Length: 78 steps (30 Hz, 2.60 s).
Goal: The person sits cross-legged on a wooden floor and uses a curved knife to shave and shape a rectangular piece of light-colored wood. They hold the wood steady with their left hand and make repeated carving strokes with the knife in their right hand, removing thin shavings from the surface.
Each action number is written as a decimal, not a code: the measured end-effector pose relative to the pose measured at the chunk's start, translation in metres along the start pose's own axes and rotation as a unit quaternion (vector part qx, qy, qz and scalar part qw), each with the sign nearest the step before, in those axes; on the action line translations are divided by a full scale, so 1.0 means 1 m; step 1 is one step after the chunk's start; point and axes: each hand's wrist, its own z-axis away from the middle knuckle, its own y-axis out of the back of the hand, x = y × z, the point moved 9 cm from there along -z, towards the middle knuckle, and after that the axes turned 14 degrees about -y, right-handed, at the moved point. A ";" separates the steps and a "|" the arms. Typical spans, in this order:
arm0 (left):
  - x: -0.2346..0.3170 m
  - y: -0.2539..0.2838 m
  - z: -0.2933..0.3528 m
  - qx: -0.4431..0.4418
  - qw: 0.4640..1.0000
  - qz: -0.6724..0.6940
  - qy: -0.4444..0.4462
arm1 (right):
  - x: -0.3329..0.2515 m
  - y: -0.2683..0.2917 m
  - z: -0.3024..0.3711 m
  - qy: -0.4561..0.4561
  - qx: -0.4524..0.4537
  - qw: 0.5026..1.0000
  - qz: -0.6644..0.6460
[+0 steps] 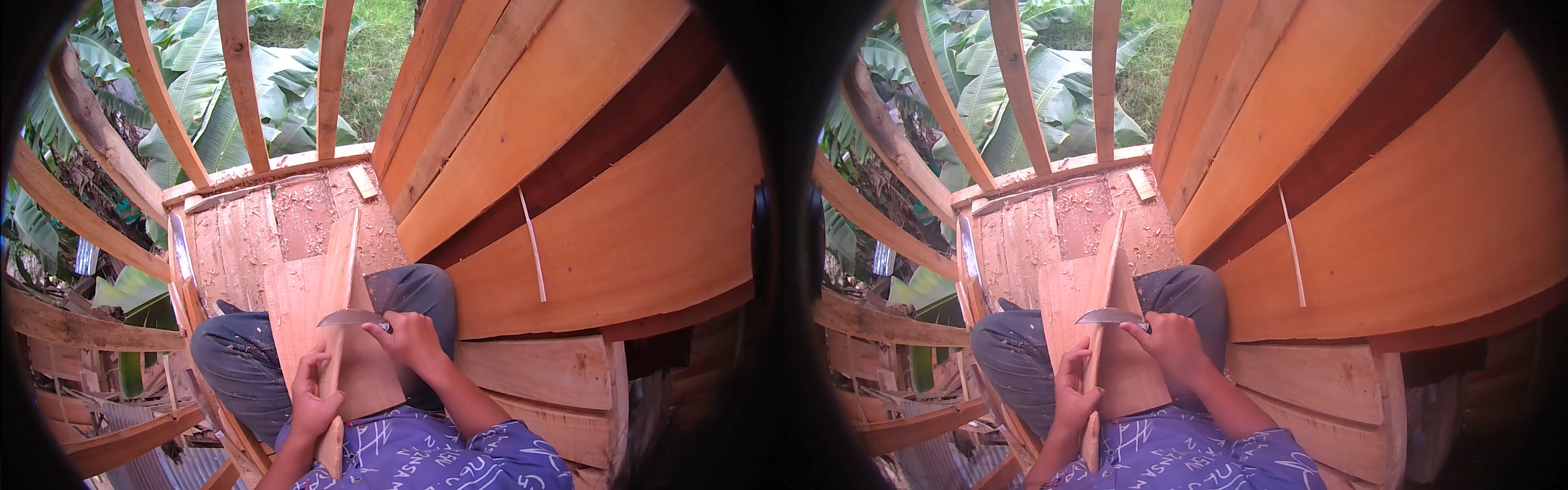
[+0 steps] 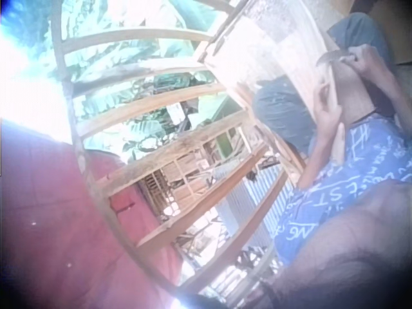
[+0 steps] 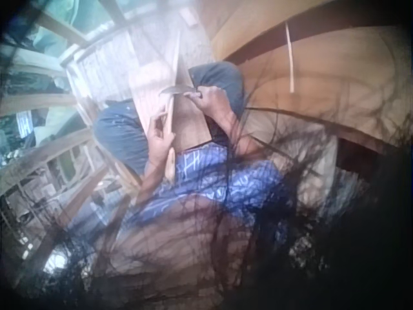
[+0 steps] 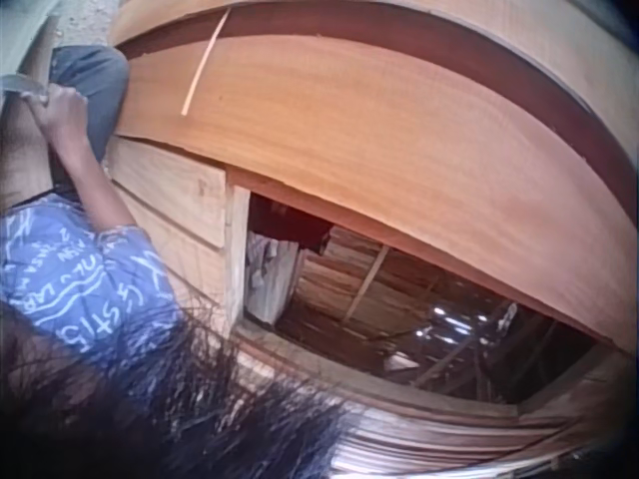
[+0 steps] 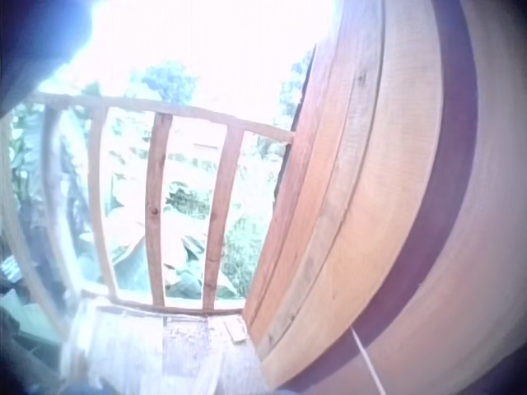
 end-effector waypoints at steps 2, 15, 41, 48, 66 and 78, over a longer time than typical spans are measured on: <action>0.000 -0.003 -0.002 -0.002 1.000 0.007 0.002 | -0.009 0.002 0.007 0.018 -0.019 0.999 -0.046; -0.001 0.009 0.002 0.014 0.999 0.034 0.020 | -0.014 -0.025 0.016 0.067 -0.034 0.996 -0.052; 0.003 -0.002 -0.004 0.022 0.999 -0.037 0.004 | -0.011 -0.015 0.001 0.061 0.015 0.998 -0.019; -0.005 -0.002 0.001 0.024 0.999 -0.002 0.031 | -0.007 -0.022 0.009 0.075 -0.013 0.996 -0.050; -0.002 -0.005 -0.010 0.017 1.000 0.004 -0.017 | 0.012 -0.028 -0.019 -0.019 -0.046 0.994 -0.095; -0.008 -0.004 -0.007 -0.004 1.000 0.022 0.010 | -0.001 -0.031 -0.002 0.071 -0.014 0.990 -0.122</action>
